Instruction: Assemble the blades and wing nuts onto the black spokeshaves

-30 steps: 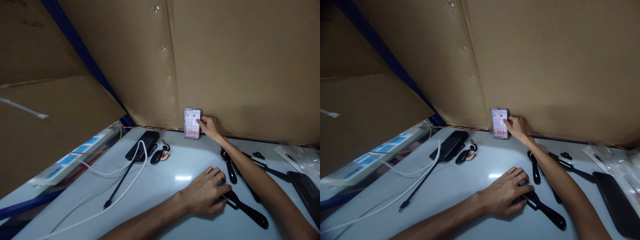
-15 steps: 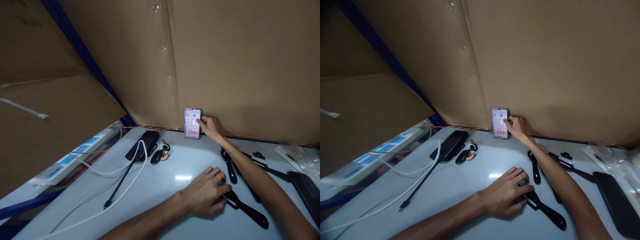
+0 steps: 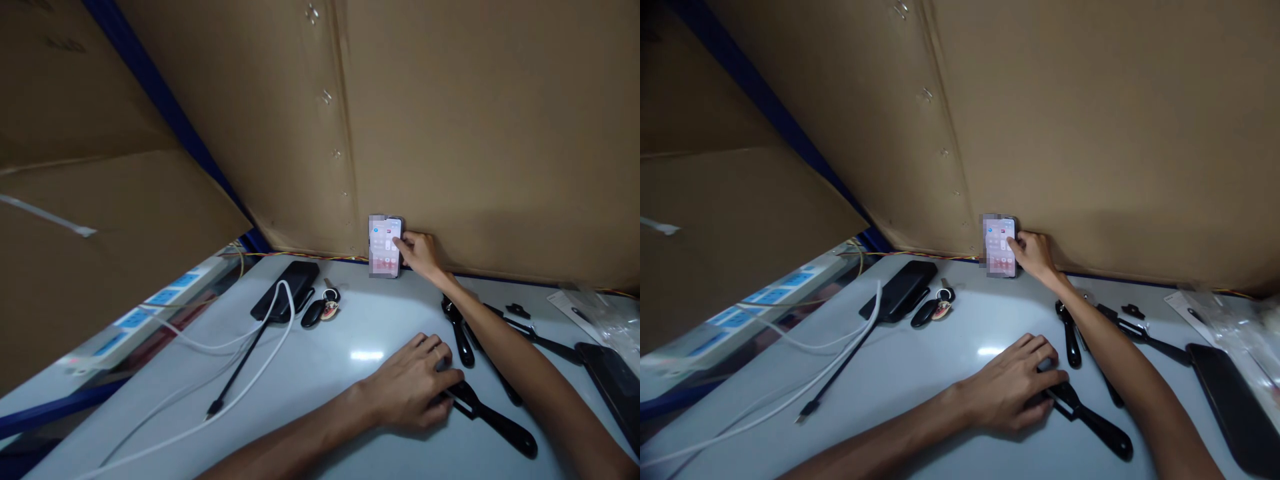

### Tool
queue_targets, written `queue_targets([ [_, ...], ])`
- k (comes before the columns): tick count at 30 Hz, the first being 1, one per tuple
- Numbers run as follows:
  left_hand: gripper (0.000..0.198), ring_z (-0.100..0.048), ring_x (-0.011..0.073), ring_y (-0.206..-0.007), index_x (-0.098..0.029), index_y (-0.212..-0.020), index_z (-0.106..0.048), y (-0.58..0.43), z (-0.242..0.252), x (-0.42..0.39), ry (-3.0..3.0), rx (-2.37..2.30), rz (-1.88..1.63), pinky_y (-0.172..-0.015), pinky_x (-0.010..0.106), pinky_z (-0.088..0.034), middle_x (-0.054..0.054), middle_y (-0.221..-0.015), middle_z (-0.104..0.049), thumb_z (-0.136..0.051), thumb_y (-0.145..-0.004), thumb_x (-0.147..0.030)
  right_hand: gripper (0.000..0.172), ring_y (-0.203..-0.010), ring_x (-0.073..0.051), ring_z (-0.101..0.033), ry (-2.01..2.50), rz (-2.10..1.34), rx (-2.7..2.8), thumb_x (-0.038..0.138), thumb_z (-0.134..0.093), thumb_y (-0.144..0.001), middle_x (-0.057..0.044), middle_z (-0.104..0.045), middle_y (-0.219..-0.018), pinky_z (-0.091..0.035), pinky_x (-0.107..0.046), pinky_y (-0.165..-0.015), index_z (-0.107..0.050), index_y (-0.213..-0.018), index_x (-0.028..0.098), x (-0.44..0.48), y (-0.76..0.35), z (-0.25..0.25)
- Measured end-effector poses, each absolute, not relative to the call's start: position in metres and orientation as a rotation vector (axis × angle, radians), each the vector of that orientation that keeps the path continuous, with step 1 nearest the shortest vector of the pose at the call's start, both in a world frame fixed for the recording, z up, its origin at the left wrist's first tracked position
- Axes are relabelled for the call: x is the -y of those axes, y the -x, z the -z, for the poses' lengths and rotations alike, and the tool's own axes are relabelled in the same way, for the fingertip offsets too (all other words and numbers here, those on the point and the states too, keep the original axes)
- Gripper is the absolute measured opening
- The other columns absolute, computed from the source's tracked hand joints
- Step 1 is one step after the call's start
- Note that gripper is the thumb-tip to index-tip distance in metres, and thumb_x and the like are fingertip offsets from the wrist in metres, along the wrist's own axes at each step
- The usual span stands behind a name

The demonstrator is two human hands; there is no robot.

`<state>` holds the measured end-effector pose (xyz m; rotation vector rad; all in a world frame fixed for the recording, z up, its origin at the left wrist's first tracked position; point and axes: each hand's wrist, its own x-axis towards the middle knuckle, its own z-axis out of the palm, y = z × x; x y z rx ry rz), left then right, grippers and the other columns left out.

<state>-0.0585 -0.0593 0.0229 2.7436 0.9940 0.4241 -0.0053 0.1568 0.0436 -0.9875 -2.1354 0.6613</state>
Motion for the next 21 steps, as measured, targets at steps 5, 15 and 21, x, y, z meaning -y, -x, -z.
queue_targets([
  [5, 0.032, -0.055, 0.0273, -0.105, -0.022, -0.124, -0.063, 0.0588, -0.0232, 0.059, -2.753, -0.992, -0.418, -0.09, 0.04, -0.044, 0.009, -0.111, -0.062, -0.061, -0.094, -0.035, 0.026, -0.083, -0.016, -0.069, 0.998, -0.671, 2.135, 0.039, -0.062, -0.102, -0.004, -0.07, -0.1, -0.06, -0.033, -0.074, -0.067, -0.109, 0.014, -0.1577, 0.0057, -0.0426],
  [15, 0.034, -0.055, 0.0268, -0.105, -0.022, -0.125, -0.063, 0.0584, -0.0232, 0.0599, -2.748, -1.001, -0.427, -0.09, 0.039, -0.044, 0.008, -0.111, -0.061, -0.061, -0.094, -0.034, 0.025, -0.086, -0.017, -0.069, 0.978, -0.668, 2.146, 0.038, -0.063, -0.101, -0.005, -0.07, -0.104, -0.06, -0.035, -0.076, -0.067, -0.111, 0.015, -0.1577, 0.0036, -0.0427],
  [21, 0.034, -0.055, 0.0276, -0.105, -0.023, -0.125, -0.062, 0.0583, -0.0222, 0.0594, -2.745, -0.998, -0.425, -0.09, 0.04, -0.044, 0.009, -0.112, -0.062, -0.061, -0.094, -0.035, 0.025, -0.084, -0.016, -0.069, 0.982, -0.66, 2.151, 0.038, -0.063, -0.102, -0.004, -0.07, -0.101, -0.06, -0.033, -0.074, -0.067, -0.108, 0.014, -0.1578, 0.0039, -0.0431],
])
